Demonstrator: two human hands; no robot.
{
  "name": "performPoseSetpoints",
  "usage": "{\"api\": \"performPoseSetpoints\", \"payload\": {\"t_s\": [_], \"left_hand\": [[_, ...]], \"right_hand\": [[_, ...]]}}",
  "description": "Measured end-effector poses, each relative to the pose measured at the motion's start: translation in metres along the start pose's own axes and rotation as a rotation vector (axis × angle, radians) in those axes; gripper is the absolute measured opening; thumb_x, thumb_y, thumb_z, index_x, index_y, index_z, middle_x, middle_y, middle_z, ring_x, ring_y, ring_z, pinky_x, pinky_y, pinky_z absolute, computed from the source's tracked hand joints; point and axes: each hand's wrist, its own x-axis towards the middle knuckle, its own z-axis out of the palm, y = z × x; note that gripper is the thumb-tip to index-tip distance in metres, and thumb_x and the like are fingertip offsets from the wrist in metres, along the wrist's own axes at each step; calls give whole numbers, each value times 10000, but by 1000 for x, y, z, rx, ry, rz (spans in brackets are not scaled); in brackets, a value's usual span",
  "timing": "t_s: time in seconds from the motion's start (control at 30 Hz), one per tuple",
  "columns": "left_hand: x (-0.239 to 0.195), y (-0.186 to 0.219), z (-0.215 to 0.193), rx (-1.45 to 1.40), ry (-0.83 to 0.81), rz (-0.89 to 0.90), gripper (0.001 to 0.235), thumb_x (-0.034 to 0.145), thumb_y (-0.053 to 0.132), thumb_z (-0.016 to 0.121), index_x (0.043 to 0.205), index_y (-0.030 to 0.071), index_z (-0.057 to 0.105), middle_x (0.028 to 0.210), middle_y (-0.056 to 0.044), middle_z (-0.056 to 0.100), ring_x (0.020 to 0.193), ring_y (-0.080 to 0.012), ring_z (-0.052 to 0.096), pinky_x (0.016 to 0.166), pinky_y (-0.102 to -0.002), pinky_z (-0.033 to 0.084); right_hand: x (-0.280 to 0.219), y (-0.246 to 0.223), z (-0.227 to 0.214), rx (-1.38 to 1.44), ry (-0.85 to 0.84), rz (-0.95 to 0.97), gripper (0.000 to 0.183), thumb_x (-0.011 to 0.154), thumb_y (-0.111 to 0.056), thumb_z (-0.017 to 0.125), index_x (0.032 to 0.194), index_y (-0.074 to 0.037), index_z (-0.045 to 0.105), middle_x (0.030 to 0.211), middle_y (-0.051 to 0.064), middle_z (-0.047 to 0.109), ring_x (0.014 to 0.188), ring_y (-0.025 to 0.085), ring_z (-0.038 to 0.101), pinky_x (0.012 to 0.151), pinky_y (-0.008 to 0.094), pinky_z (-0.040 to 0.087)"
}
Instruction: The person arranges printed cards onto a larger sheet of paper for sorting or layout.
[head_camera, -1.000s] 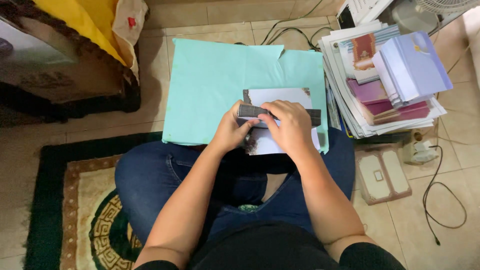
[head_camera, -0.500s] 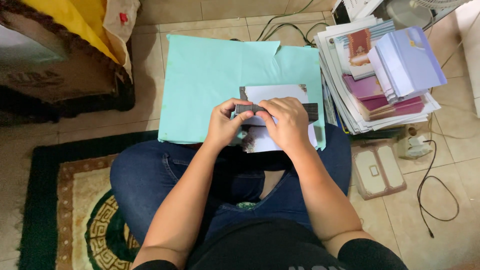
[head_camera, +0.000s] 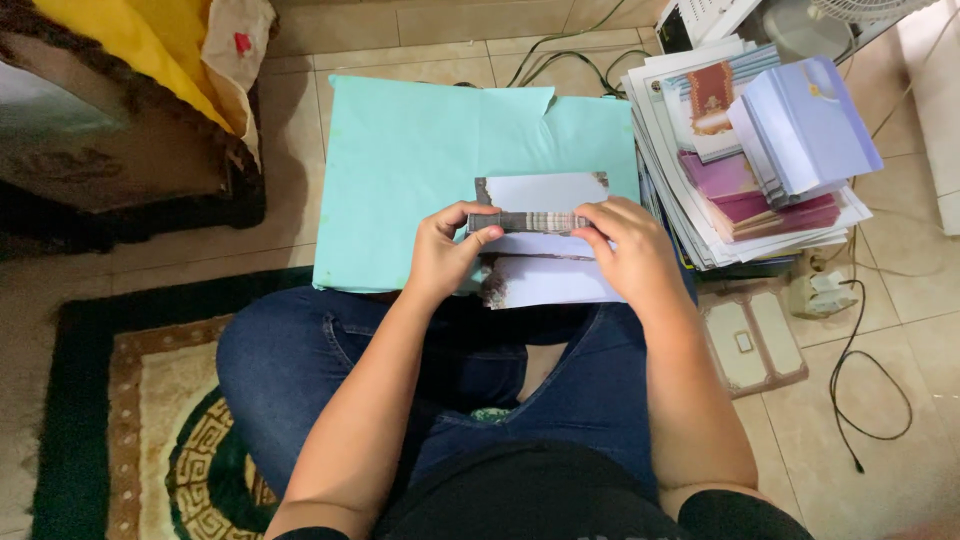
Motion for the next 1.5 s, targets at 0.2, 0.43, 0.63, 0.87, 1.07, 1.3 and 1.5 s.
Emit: {"api": "performPoseSetpoints", "payload": {"t_s": [0.2,0.43,0.63,0.87,1.07,1.3,1.5], "left_hand": [[0,2,0,-1,5,-9,268,808,112,873,1063,134,797,913,-27,773,916,-50,597,939,-303,519],[-3,-10,6,-97,-27,-12,262,880,139,822,1119,77,737,960,-55,741,955,-115,594,952,-321,495],[-7,-1,5,134,-131,-95,260,912,125,766,1145,75,662,1019,-121,720,1041,-197,607,993,-416,474],[-11,5,8,282,-95,-99,298,921,159,757,1159,56,609,1043,-197,722,1054,-352,674,962,-484,495],[-16,-14,7,275,-64,-26,223,920,139,757,1084,98,612,928,-145,730,898,-280,699,859,-428,536],[-12,28,3,323,38,-62,273,899,131,773,1097,76,592,949,-197,735,942,-382,715,857,-478,555],[54,43,-49,360,246,-13,460,861,155,838,1205,58,549,1055,-266,692,1082,-472,666,943,-539,523]], "right_hand": [[-32,35,-14,-20,57,86,200,970,-166,737,1146,-71,736,995,86,721,1005,312,702,973,440,542],[-45,46,6,-68,178,23,218,974,-198,743,1150,-70,737,1018,83,707,1029,308,690,998,429,540],[-51,33,18,180,134,247,239,1011,-164,670,1220,-54,631,1050,140,648,1035,365,653,941,483,521],[-62,39,48,617,80,604,304,961,-125,716,1214,-26,580,1115,133,697,1105,189,637,980,424,503],[-58,28,37,482,90,580,264,923,-198,787,1103,-54,660,995,128,742,1033,175,679,917,410,535],[-31,24,30,463,67,564,226,907,-132,793,1082,-52,674,997,138,755,1019,208,709,897,403,557],[66,17,47,708,17,483,292,977,-96,705,1223,-73,549,938,66,669,885,125,596,836,336,562]]}}
